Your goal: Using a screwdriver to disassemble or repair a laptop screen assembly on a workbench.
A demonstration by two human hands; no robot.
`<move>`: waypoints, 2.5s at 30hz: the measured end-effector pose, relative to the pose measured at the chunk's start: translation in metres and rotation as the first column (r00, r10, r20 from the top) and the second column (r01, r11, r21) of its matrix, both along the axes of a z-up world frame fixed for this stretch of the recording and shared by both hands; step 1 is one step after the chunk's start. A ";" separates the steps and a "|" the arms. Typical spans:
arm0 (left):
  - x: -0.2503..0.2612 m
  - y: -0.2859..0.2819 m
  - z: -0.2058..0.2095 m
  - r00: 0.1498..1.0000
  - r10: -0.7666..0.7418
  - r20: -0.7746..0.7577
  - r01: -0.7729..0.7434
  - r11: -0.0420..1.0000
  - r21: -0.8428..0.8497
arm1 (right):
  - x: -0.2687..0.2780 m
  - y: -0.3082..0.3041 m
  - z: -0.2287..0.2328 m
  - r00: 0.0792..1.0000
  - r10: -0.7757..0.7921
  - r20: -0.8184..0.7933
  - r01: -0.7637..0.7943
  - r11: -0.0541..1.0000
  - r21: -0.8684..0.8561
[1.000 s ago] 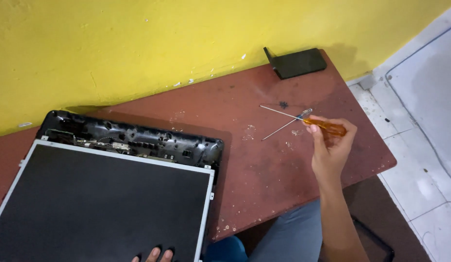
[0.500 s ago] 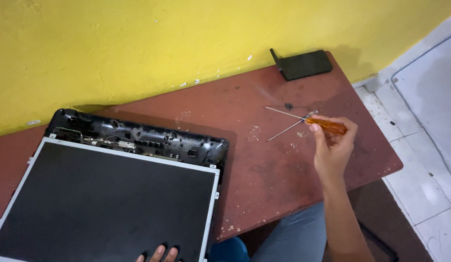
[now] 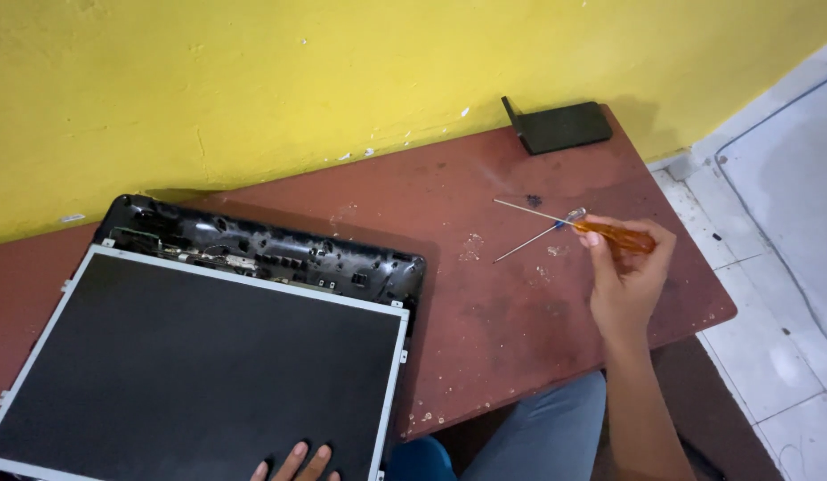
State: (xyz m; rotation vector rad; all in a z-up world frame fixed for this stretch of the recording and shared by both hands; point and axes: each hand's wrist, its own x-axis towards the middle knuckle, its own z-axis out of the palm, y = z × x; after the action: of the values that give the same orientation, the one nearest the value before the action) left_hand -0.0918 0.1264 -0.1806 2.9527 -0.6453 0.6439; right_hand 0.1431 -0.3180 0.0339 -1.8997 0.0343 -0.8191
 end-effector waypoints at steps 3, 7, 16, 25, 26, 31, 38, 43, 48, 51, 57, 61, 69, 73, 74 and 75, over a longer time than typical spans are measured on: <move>0.013 -0.015 0.057 0.768 0.193 -0.611 -0.295 0.953 -0.070 | -0.014 0.017 0.024 0.992 0.114 0.047 -0.119 0.985 0.125; 0.028 -0.040 0.128 0.989 0.148 -0.017 -0.142 0.899 -0.413 | -0.034 0.022 0.022 0.983 0.150 0.110 -0.169 0.968 0.185; 0.068 -0.103 0.198 0.934 -0.146 -0.325 -0.356 -0.303 -0.884 | -0.088 0.047 -0.002 0.938 0.336 0.083 -0.312 0.720 0.619; 0.080 -0.133 0.219 0.923 -0.374 -0.095 -0.354 -0.724 -0.592 | -0.095 0.027 -0.055 0.807 0.522 0.275 -0.445 0.234 0.864; 0.081 -0.133 0.221 0.922 -0.379 -0.074 -0.354 -0.754 -0.553 | -0.094 0.029 -0.055 0.842 0.491 0.222 -0.355 0.195 0.914; 0.081 -0.134 0.224 0.927 -0.370 -0.058 -0.348 -0.795 -0.496 | -0.100 0.039 -0.054 0.891 0.447 0.081 -0.222 0.272 0.937; 0.080 -0.134 0.225 0.932 -0.362 -0.016 -0.324 -0.812 -0.485 | -0.103 0.049 -0.046 0.893 0.441 0.090 -0.200 0.211 0.957; 0.082 -0.136 0.224 0.932 -0.363 -0.025 -0.330 -0.816 -0.475 | -0.105 0.054 -0.041 0.920 0.391 0.011 -0.117 0.247 0.962; 0.082 -0.136 0.225 0.934 -0.356 -0.022 -0.323 -0.818 -0.477 | -0.109 0.052 -0.044 0.862 0.475 0.177 -0.329 0.258 0.908; 0.083 -0.136 0.223 0.940 -0.341 -0.021 -0.311 -0.827 -0.468 | -0.112 0.057 -0.037 0.888 0.435 0.147 -0.295 0.295 0.909; 0.081 -0.134 0.221 0.954 -0.286 -0.087 -0.277 -0.741 -0.612 | -0.118 0.056 -0.033 0.878 0.465 0.114 -0.369 0.505 0.780; 0.081 -0.127 0.233 0.974 -0.196 -0.111 -0.205 -0.564 -0.800 | -0.122 0.048 -0.027 0.829 0.536 0.160 -0.458 0.485 0.744; 0.085 -0.109 0.252 0.998 0.003 -0.065 -0.065 -0.041 -0.997 | -0.133 0.060 -0.006 0.907 0.420 0.009 -0.326 0.689 0.648; 0.085 -0.101 0.252 0.996 0.039 -0.084 -0.088 0.124 -0.988 | -0.132 0.056 -0.022 0.891 0.445 0.095 -0.381 0.614 0.691; 0.086 -0.100 0.250 0.997 0.050 -0.057 -0.065 0.183 -0.981 | -0.133 0.064 -0.014 0.910 0.411 0.051 -0.332 0.649 0.684; 0.086 -0.098 0.248 0.998 0.061 -0.030 -0.044 0.242 -0.969 | -0.134 0.074 -0.006 0.927 0.376 0.008 -0.282 0.680 0.676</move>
State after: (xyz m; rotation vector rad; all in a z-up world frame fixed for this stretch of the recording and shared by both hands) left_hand -0.0056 0.0282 0.0676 1.7221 -0.0112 0.6960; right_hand 0.0094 -0.2440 0.0278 -1.2062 0.0557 -0.3467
